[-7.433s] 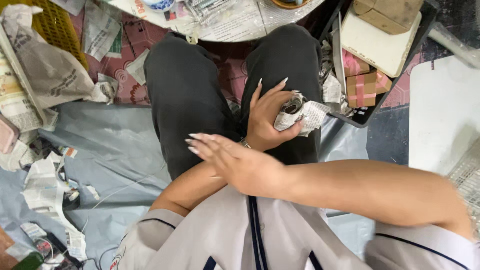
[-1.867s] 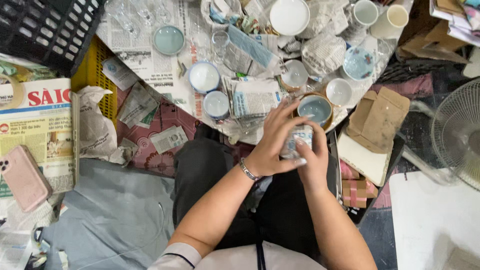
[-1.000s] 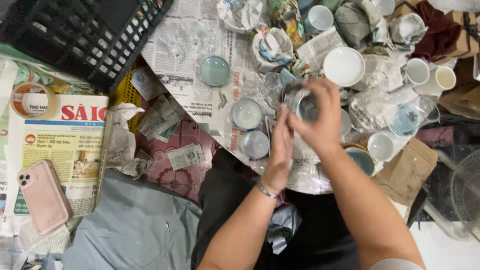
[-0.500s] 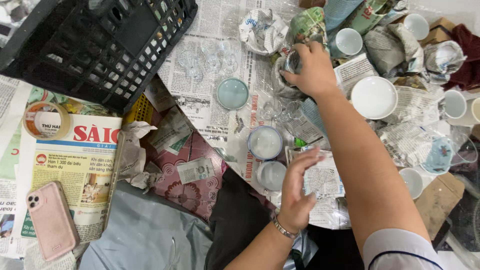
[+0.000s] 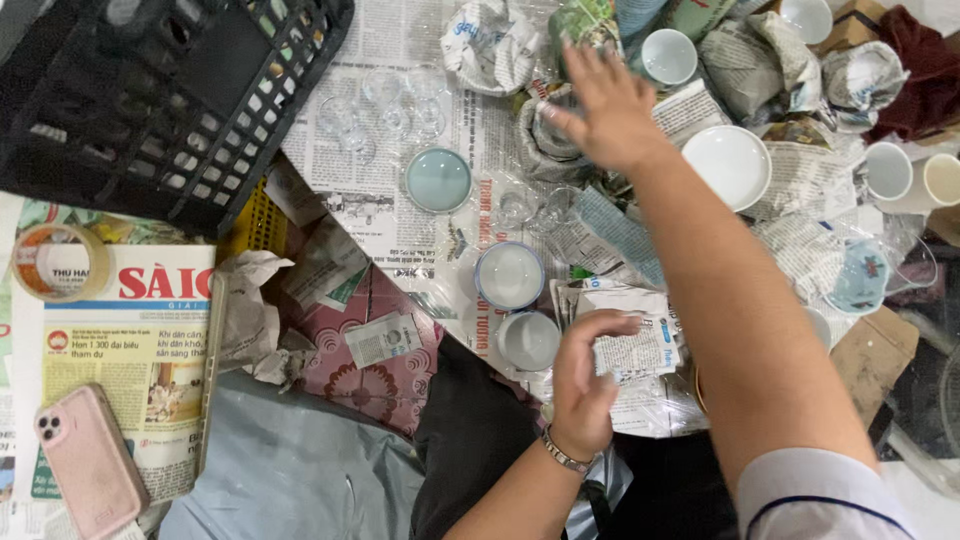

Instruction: The person sits on the floor and wraps individual ceramic cups and bowls in newspaper. They fold the paper around each item, tuck the edges, and place the wrapped pieces onto a nearby table.

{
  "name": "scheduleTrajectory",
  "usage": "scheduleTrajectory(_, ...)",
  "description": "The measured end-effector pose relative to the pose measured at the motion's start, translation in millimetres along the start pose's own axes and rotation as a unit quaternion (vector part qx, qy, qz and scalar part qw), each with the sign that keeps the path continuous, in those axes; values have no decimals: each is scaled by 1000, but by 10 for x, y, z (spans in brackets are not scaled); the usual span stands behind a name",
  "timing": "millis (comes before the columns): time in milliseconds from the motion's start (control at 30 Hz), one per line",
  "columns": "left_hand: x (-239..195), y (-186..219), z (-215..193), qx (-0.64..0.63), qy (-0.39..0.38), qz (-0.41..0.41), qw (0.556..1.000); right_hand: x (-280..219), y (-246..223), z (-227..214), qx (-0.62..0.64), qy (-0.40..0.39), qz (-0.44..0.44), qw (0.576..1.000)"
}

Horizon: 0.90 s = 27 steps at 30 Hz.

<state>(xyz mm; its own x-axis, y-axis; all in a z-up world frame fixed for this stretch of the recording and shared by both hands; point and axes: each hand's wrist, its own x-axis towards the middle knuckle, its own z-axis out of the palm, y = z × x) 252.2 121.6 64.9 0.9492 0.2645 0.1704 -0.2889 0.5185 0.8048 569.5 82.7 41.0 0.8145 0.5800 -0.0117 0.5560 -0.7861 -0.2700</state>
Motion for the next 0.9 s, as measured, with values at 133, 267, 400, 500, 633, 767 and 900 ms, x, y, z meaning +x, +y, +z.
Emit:
scheduleTrajectory(133,-21,-65,-29,-9,36,-13,999,-281,307,-356,-88,9,140,986)
scheduleTrajectory(267,-8,-77,-33,-5,19,-10,1000,-501,836,-493,-117,-86,169,975)
scheduleTrajectory(400,8,-78,-19,-13,3,-26,1000,-733,1193,-399,-61,-114,131,983)
scheduleTrajectory(500,14,-71,-5,1,-13,-32,999,-831,1223,-354,-96,-126,59,986)
scheduleTrajectory(633,24,-60,-18,8,-18,-44,999,-936,1137,-411,-140,-145,45,978)
scheduleTrajectory(767,33,-58,-17,21,-22,-60,998,-802,1282,-403,-83,-158,75,981)
scheduleTrajectory(900,51,-47,7,39,-23,-71,996,-504,1461,-278,-74,-12,95,993)
